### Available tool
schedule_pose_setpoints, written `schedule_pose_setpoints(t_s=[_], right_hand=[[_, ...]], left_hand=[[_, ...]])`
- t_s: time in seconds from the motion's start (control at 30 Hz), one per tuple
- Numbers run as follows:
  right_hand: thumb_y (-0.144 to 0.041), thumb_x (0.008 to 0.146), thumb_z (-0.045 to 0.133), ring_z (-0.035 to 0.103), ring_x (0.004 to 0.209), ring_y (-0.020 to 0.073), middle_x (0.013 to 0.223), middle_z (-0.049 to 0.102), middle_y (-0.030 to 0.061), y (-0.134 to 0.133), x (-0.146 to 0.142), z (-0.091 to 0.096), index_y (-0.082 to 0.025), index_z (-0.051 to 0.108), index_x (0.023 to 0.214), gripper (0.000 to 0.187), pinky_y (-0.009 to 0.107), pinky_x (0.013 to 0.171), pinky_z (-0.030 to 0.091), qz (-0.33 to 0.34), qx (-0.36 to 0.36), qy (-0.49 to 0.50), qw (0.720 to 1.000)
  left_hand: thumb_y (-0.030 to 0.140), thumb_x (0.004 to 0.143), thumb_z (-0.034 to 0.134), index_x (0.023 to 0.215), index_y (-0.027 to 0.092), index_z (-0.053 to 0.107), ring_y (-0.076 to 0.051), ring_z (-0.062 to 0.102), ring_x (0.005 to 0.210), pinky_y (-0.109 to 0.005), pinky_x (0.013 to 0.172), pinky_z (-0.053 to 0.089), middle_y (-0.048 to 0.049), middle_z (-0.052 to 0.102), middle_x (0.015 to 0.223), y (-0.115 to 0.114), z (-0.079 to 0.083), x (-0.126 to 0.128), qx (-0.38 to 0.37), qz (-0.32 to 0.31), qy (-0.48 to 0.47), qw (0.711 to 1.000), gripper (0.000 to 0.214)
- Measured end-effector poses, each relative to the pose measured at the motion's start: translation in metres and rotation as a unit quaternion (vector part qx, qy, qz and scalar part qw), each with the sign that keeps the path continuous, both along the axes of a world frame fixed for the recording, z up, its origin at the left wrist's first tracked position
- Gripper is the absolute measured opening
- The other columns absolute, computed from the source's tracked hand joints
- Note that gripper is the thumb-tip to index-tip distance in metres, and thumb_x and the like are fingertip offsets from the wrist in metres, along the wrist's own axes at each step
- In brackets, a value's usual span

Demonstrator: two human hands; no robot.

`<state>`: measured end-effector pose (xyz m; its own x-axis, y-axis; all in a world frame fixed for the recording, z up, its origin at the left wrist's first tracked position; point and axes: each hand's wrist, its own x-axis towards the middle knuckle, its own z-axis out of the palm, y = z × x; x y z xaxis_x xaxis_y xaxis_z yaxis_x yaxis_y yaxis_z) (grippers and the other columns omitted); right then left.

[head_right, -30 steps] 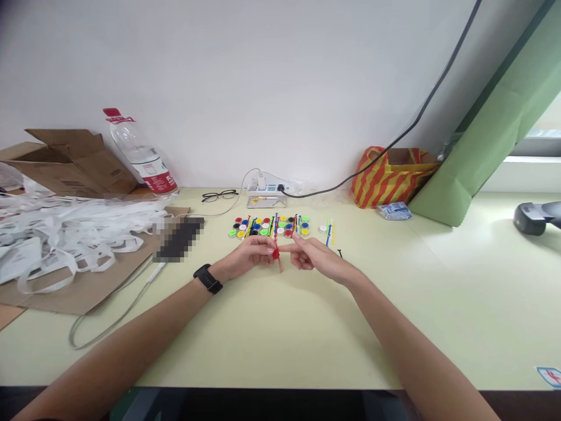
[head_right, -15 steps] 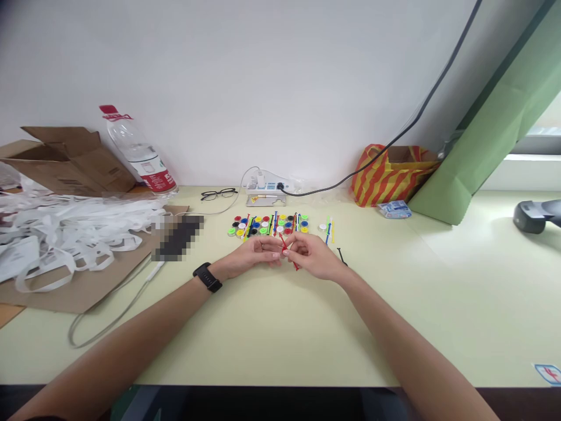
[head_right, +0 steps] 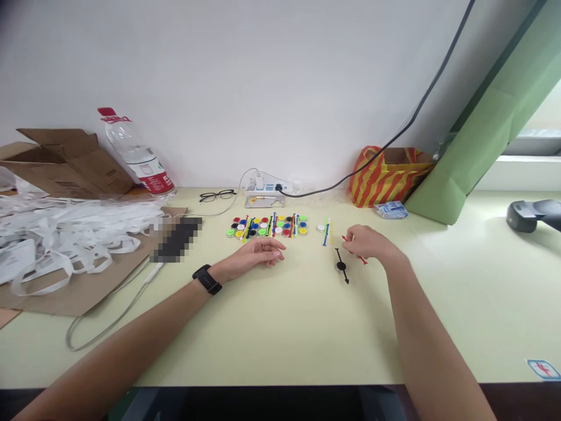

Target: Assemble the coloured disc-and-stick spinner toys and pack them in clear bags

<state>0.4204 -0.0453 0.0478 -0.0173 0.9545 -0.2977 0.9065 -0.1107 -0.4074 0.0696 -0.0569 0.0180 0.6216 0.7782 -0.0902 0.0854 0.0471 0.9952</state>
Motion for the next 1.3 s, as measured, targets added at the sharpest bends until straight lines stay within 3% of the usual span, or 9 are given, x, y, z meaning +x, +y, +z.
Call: schedule_pose_setpoints(t_s=[0.07, 0.13, 0.23, 0.33, 0.47, 0.6, 0.87, 1.1, 1.3], right_hand=[[-0.032, 0.082, 0.060, 0.060, 0.049, 0.0179, 0.060, 0.067, 0.0056, -0.001, 0.005, -0.002, -0.021, 0.055, 0.069, 0.018, 0.029, 0.051, 0.041, 0.016, -0.081, -0.007, 0.997], [-0.043, 0.087, 0.057, 0.060, 0.050, 0.0194, 0.059, 0.066, 0.0072, -0.001, 0.006, -0.003, -0.021, 0.055, 0.067, 0.030, 0.031, 0.052, 0.042, 0.016, -0.087, -0.037, 0.995], [-0.051, 0.092, 0.050, 0.065, 0.065, 0.0245, 0.073, 0.071, 0.0106, 0.003, 0.001, -0.005, -0.021, 0.060, 0.072, 0.038, 0.034, 0.058, 0.042, -0.021, 0.050, -0.121, 0.991], [-0.042, 0.095, 0.048, 0.067, 0.082, 0.0259, 0.089, 0.073, 0.0093, 0.009, -0.010, -0.011, -0.023, 0.065, 0.086, 0.028, 0.034, 0.066, 0.043, -0.011, 0.197, -0.133, 0.971], [-0.032, 0.094, 0.051, 0.067, 0.097, 0.0233, 0.106, 0.072, 0.0059, 0.010, -0.027, -0.024, -0.025, 0.066, 0.109, 0.022, 0.033, 0.077, 0.047, 0.072, 0.258, -0.065, 0.961], [-0.028, 0.093, 0.055, 0.064, 0.108, 0.0261, 0.116, 0.070, 0.0085, 0.010, -0.037, -0.034, -0.024, 0.066, 0.118, 0.028, 0.035, 0.087, 0.048, 0.100, 0.255, -0.077, 0.959], [-0.026, 0.093, 0.053, 0.063, 0.111, 0.0285, 0.119, 0.068, 0.0095, 0.013, -0.032, -0.038, -0.024, 0.070, 0.105, 0.020, 0.037, 0.083, 0.049, 0.095, 0.204, -0.145, 0.964], [-0.032, 0.095, 0.052, 0.058, 0.124, 0.0287, 0.138, 0.063, 0.0081, 0.014, -0.031, -0.043, -0.027, 0.061, 0.133, 0.039, 0.038, 0.094, 0.049, 0.098, 0.219, -0.115, 0.964], [-0.031, 0.095, 0.052, 0.059, 0.122, 0.0287, 0.137, 0.064, 0.0088, 0.018, -0.026, -0.047, -0.025, 0.060, 0.134, 0.040, 0.039, 0.095, 0.049, 0.088, 0.219, -0.114, 0.965]], left_hand=[[0.040, 0.088, 0.073, 0.116, 0.018, 0.070, -0.014, 0.062, 0.080, -0.028, 0.074, 0.051, -0.0113, 0.073, 0.106, 0.000, 0.000, 0.000, 0.000, -0.001, -0.002, 1.000, 0.036], [0.038, 0.088, 0.073, 0.116, 0.017, 0.070, -0.013, 0.062, 0.079, -0.027, 0.074, 0.051, -0.0115, 0.073, 0.106, 0.000, 0.000, 0.000, 0.003, -0.001, -0.005, 1.000, 0.035], [0.037, 0.087, 0.074, 0.115, 0.017, 0.071, -0.013, 0.062, 0.078, -0.027, 0.073, 0.050, -0.0120, 0.073, 0.105, -0.001, 0.001, 0.001, 0.006, -0.001, -0.007, 1.000, 0.035], [0.037, 0.086, 0.075, 0.114, 0.016, 0.071, -0.014, 0.063, 0.078, -0.028, 0.073, 0.050, -0.0118, 0.073, 0.104, -0.001, 0.002, 0.001, 0.005, 0.000, -0.005, 1.000, 0.035], [0.038, 0.085, 0.076, 0.113, 0.016, 0.072, -0.014, 0.064, 0.079, -0.028, 0.073, 0.050, -0.0114, 0.074, 0.103, -0.001, 0.002, 0.001, 0.003, 0.002, -0.008, 1.000, 0.036], [0.037, 0.086, 0.075, 0.113, 0.017, 0.072, -0.013, 0.063, 0.078, -0.027, 0.072, 0.050, -0.0112, 0.074, 0.103, -0.001, 0.002, 0.001, 0.004, 0.001, -0.012, 1.000, 0.034], [0.036, 0.086, 0.075, 0.113, 0.017, 0.072, -0.014, 0.064, 0.079, -0.028, 0.074, 0.051, -0.0116, 0.074, 0.103, -0.002, 0.003, 0.001, 0.003, 0.001, -0.010, 1.000, 0.034], [0.036, 0.086, 0.075, 0.113, 0.016, 0.071, -0.014, 0.063, 0.080, -0.027, 0.075, 0.051, -0.0114, 0.073, 0.103, -0.001, 0.003, 0.001, 0.000, 0.000, 0.000, 1.000, 0.034], [0.038, 0.084, 0.076, 0.113, 0.016, 0.072, -0.015, 0.064, 0.080, -0.028, 0.074, 0.052, -0.0121, 0.073, 0.103, -0.002, 0.003, 0.001, 0.007, 0.001, -0.003, 1.000, 0.036]])
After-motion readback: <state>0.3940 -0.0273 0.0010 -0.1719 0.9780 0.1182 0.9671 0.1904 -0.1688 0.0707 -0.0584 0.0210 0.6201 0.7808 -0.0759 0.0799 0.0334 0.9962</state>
